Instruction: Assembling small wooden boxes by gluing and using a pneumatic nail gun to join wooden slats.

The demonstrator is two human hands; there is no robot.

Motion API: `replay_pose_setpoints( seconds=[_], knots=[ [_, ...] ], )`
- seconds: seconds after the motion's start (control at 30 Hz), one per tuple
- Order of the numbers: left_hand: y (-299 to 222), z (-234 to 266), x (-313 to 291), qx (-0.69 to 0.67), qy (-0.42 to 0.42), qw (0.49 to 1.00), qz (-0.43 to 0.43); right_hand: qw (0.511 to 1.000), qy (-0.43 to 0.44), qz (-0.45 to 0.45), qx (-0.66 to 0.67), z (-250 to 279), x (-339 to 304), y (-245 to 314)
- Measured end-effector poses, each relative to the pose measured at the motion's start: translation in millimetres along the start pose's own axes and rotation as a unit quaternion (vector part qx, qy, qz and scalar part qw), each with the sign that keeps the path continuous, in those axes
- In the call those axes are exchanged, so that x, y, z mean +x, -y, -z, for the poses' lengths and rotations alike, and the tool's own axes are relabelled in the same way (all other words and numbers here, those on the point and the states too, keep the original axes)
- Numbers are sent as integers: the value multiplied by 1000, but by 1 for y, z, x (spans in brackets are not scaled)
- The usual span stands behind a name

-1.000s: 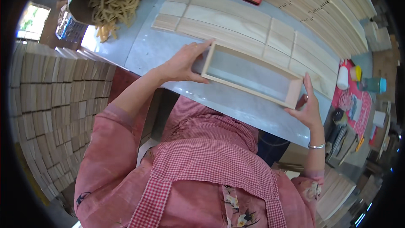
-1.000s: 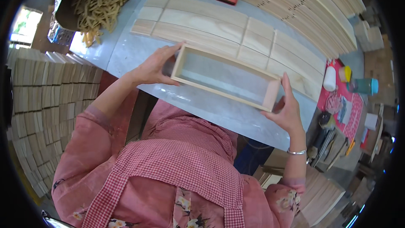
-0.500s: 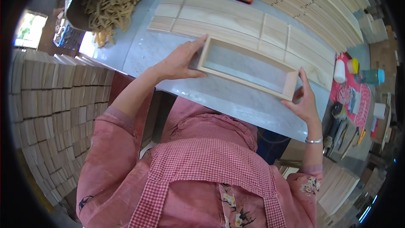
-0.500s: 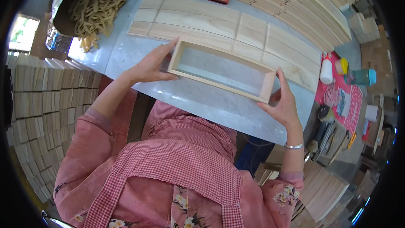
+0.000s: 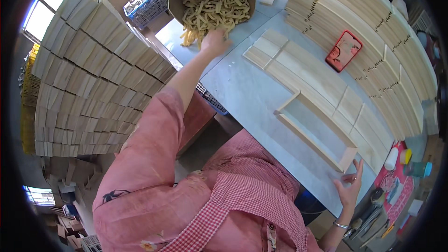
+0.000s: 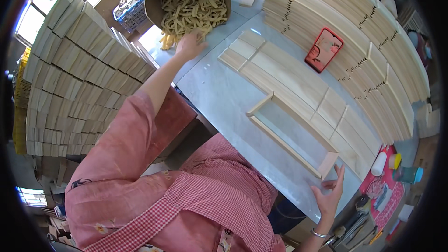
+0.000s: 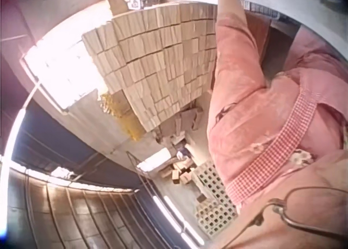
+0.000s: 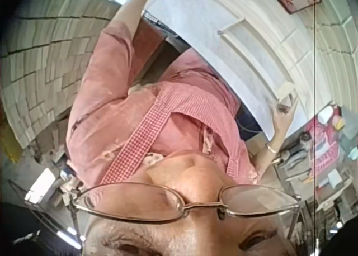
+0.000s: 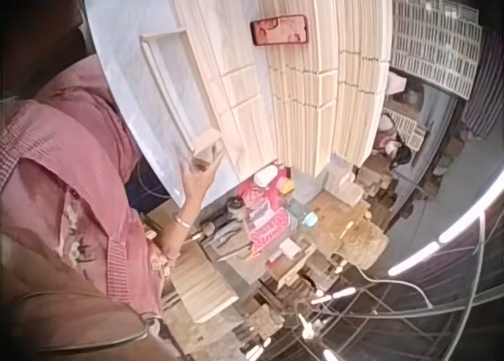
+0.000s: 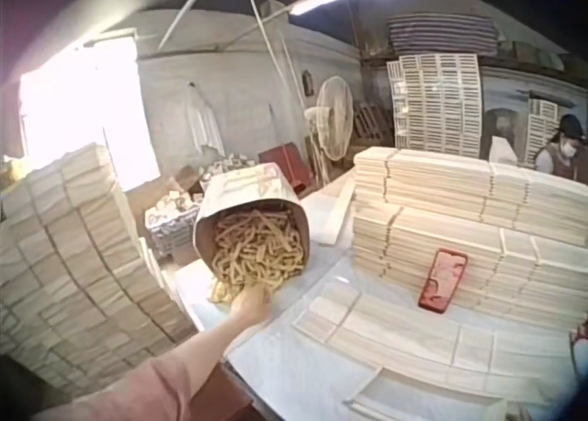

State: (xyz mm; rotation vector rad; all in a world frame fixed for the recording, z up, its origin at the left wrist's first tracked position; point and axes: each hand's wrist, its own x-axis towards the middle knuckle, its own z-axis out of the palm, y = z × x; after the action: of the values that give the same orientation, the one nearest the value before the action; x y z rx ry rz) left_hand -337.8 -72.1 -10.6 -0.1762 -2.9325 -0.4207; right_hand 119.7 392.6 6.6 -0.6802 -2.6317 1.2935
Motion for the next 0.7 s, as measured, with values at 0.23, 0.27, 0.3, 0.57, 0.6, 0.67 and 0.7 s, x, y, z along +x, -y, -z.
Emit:
replay_pose_setpoints(
  seconds=[0.23, 0.27, 0.3, 0.57, 0.6, 0.67, 0.7],
  knots=[
    [53, -11, 19, 56, 41, 997, 44, 999, -14, -37, -11, 14, -24, -16],
    [48, 3, 10, 52, 7, 998, 21, 998, -54, -29, 5, 17, -26, -14],
    [48, 22, -1, -38, -69, 997, -25, 995, -93, -14, 25, 17, -25, -11],
    [-76, 118, -57, -100, -222, 943, -226, 975, -196, 101, -4, -13, -11, 68],
    [-100, 123, -67, -155, -188, 919, -309, 975, -169, 142, -13, -25, -7, 84],
    [-148, 127, -98, -304, -33, 867, -394, 963, -139, 229, 0, -51, 4, 123],
    [-170, 126, -117, -400, 91, 824, -390, 953, -140, 269, 14, -62, 7, 146]
  ],
)
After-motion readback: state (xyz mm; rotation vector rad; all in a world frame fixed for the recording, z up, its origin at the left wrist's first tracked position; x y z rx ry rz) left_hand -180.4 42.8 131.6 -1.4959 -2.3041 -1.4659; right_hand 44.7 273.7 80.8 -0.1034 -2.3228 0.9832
